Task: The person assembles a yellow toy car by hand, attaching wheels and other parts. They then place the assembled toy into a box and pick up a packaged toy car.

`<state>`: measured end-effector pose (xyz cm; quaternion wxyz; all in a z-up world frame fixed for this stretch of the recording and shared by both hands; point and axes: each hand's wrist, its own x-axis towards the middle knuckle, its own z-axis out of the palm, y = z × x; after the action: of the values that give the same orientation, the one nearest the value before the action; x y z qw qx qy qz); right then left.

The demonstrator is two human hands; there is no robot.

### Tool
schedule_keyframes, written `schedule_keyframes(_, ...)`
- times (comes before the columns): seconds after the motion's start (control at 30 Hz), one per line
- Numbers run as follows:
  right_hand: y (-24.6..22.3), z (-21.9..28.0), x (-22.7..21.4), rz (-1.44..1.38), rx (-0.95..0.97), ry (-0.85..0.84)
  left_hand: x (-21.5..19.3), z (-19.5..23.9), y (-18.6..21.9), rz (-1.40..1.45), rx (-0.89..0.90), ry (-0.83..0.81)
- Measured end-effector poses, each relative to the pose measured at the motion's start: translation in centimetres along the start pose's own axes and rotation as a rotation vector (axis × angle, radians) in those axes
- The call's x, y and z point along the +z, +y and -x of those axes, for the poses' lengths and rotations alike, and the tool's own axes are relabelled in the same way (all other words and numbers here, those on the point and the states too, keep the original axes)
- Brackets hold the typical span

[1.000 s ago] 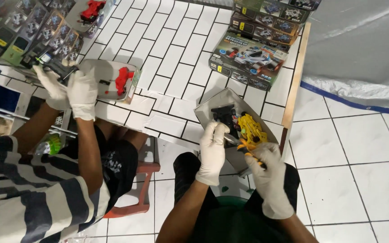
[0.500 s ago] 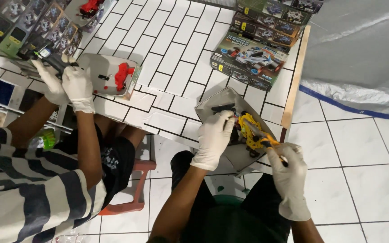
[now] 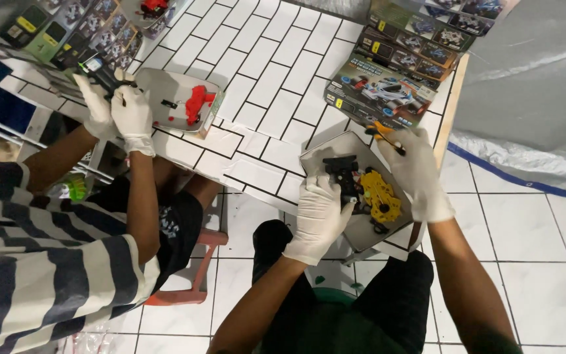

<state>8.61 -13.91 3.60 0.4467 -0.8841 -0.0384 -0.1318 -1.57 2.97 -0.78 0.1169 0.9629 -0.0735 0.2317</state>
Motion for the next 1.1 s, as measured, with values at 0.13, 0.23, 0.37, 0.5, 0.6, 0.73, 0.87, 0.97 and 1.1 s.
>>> schedule_keyframes(0.13, 0.9, -6.9, 7.6, 0.156, -0.288, -0.207, -0.9, 0.6, -0.1, 0.043, -0.118, -0.133)
schedule_keyframes(0.23, 3.4, -10.9, 14.0, 0.335, -0.426, -0.304, -2.4, 0.3, 0.1, 0.061, -0.199, -0.224)
schedule_keyframes(0.37, 8.1, -13.9, 21.4, 0.374, -0.418, -0.356, -1.5, 0.8, 0.1, 0.092, -0.302, -0.278)
schedule_keyframes(0.5, 9.1, -14.1, 21.7, 0.467, -0.453, -0.342, -1.0, 1.3, -0.6, 0.142, -0.307, -0.332)
schedule_keyframes(0.6, 9.2, -14.1, 21.2, 0.639, -0.491, -0.433, 0.3, 1.6, -1.1, 0.182, -0.306, -0.359)
schedule_keyframes(0.73, 2.0, -8.6, 13.4, 0.647, -0.395, -0.463, 2.9, 2.5, -1.3, 0.191, -0.291, -0.249)
schedule_keyframes(0.87, -4.3, 0.3, 4.6, 0.281, -0.192, -0.73, 1.8, 2.3, -1.5, 0.232, -0.27, -0.111)
schedule_keyframes(0.97, -0.8, 3.7, 2.6, 0.423, -0.297, -0.834, 3.3, 3.1, -2.0, 0.19, -0.253, -0.11)
schedule_keyframes(1.1, 1.3, 4.8, 2.5, 0.411, -0.302, -0.771, 2.6, 3.0, -1.7, 0.208, -0.233, -0.059)
